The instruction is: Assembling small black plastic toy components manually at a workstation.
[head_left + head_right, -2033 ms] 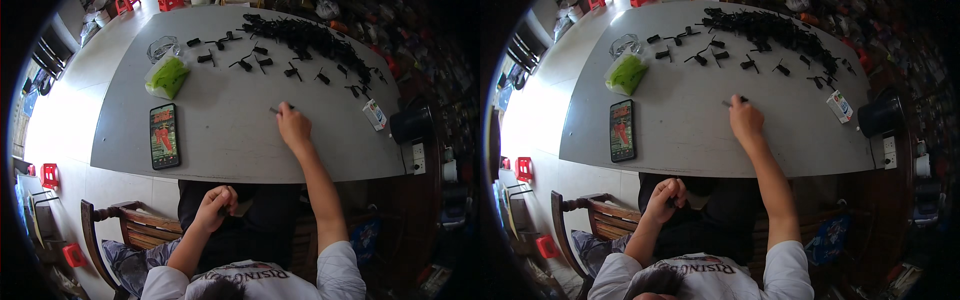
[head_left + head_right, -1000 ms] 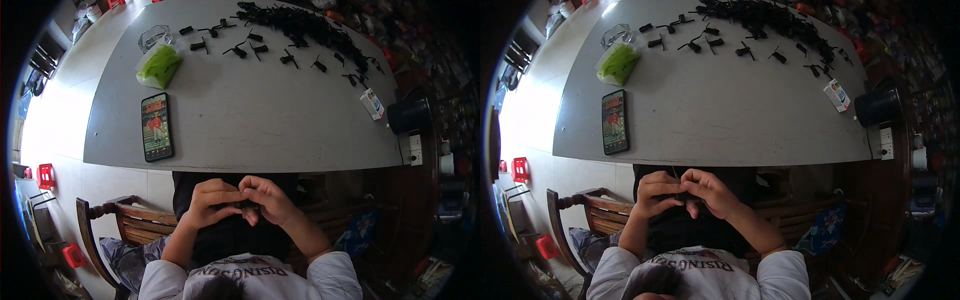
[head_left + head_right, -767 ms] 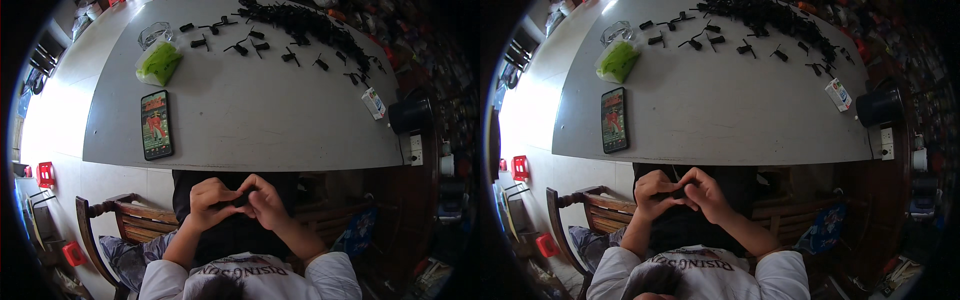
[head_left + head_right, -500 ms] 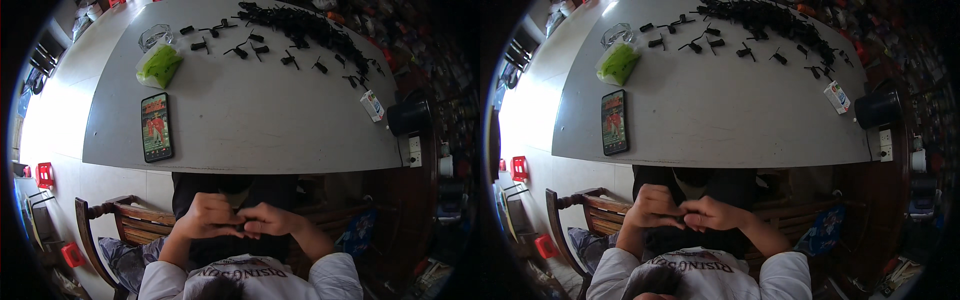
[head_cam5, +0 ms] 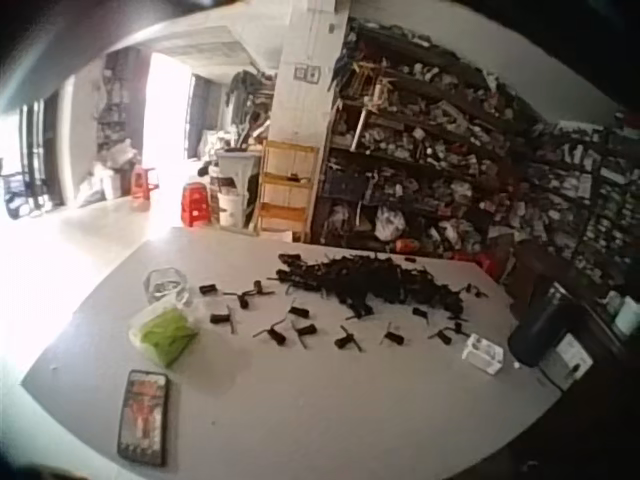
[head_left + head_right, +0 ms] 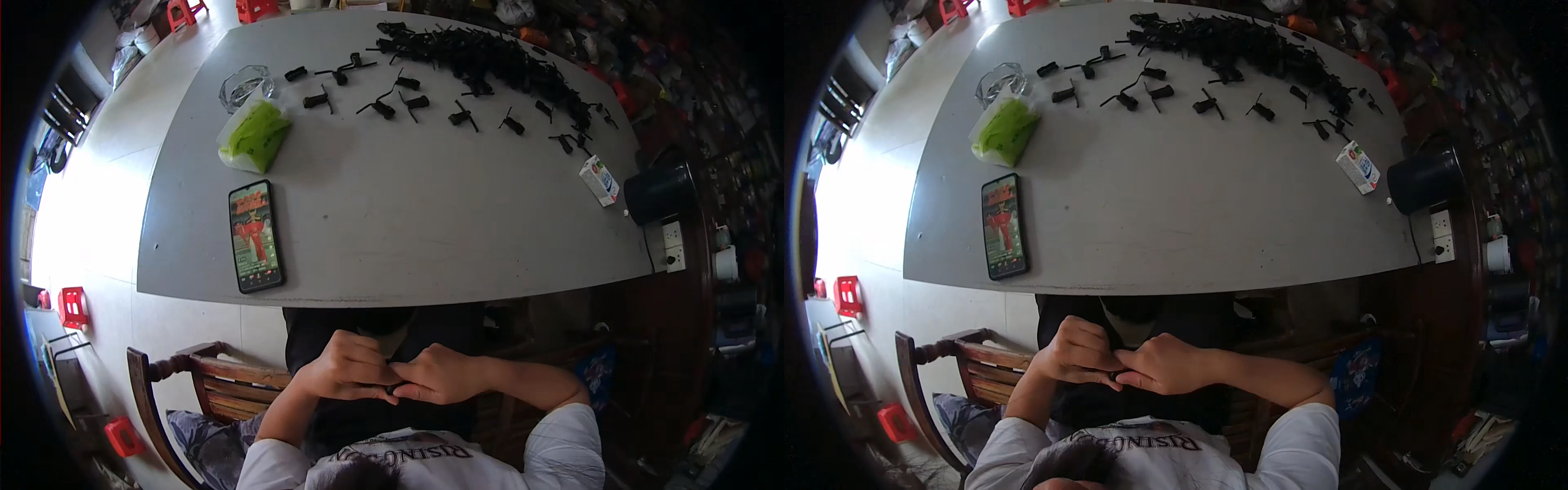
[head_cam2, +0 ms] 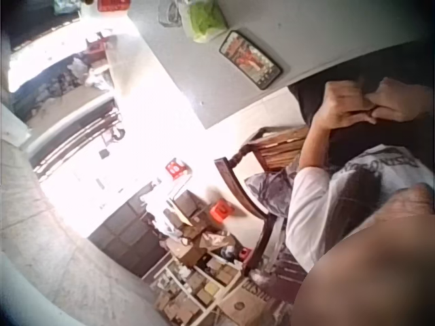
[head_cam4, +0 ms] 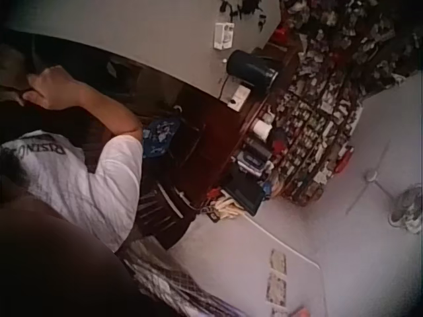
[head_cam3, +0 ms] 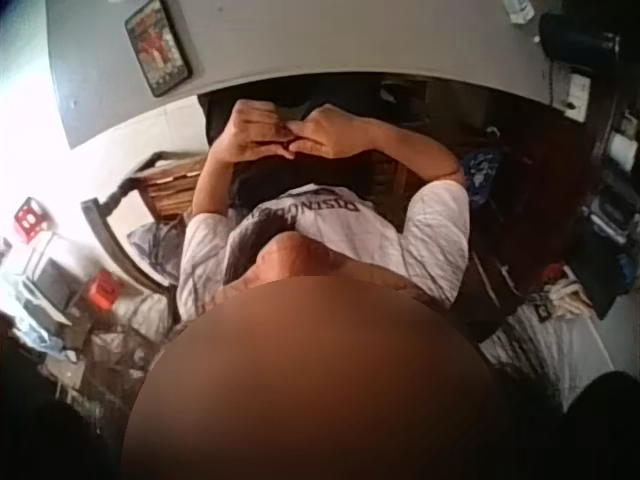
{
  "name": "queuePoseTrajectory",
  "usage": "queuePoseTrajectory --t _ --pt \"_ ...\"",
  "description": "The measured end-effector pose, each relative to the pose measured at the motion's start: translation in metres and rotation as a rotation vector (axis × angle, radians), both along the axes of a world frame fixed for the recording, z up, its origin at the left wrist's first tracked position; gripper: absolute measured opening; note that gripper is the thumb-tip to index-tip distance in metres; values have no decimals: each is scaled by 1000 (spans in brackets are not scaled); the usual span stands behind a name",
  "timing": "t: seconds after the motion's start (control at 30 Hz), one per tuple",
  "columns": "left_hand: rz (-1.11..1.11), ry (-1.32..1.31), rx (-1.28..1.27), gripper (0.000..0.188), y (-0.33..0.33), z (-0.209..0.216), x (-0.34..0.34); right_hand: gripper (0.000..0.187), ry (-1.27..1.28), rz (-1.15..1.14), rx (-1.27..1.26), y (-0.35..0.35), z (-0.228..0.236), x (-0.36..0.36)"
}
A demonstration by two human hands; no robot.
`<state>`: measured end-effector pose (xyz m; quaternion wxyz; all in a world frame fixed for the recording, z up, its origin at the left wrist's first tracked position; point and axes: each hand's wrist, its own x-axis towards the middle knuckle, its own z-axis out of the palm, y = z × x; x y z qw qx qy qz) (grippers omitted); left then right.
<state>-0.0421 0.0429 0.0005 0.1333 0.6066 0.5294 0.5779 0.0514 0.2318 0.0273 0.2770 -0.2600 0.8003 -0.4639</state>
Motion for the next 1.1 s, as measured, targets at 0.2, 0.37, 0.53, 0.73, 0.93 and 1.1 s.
queuePoseTrajectory --t 0.2,0.37,0.53,0.73,0.93,1.1 --pt "254 -41 -142 27 13 -9 -31 28 -40 -276 -57 27 1 -57" --pt "683 -288 -192 25 24 -25 -57 48 665 -908 254 109 -32 -160" --pt "703 -188 -247 24 30 -37 -62 56 911 -1135 753 157 -66 -261" --pt "633 -166 -268 24 29 -33 -65 60 790 -1071 725 120 -105 -342" --pt "605 -258 -251 24 23 -30 -67 56 782 -885 748 44 -58 -400" --pt "574 -293 -267 25 23 -29 -69 53 789 -551 877 5 -46 -455"
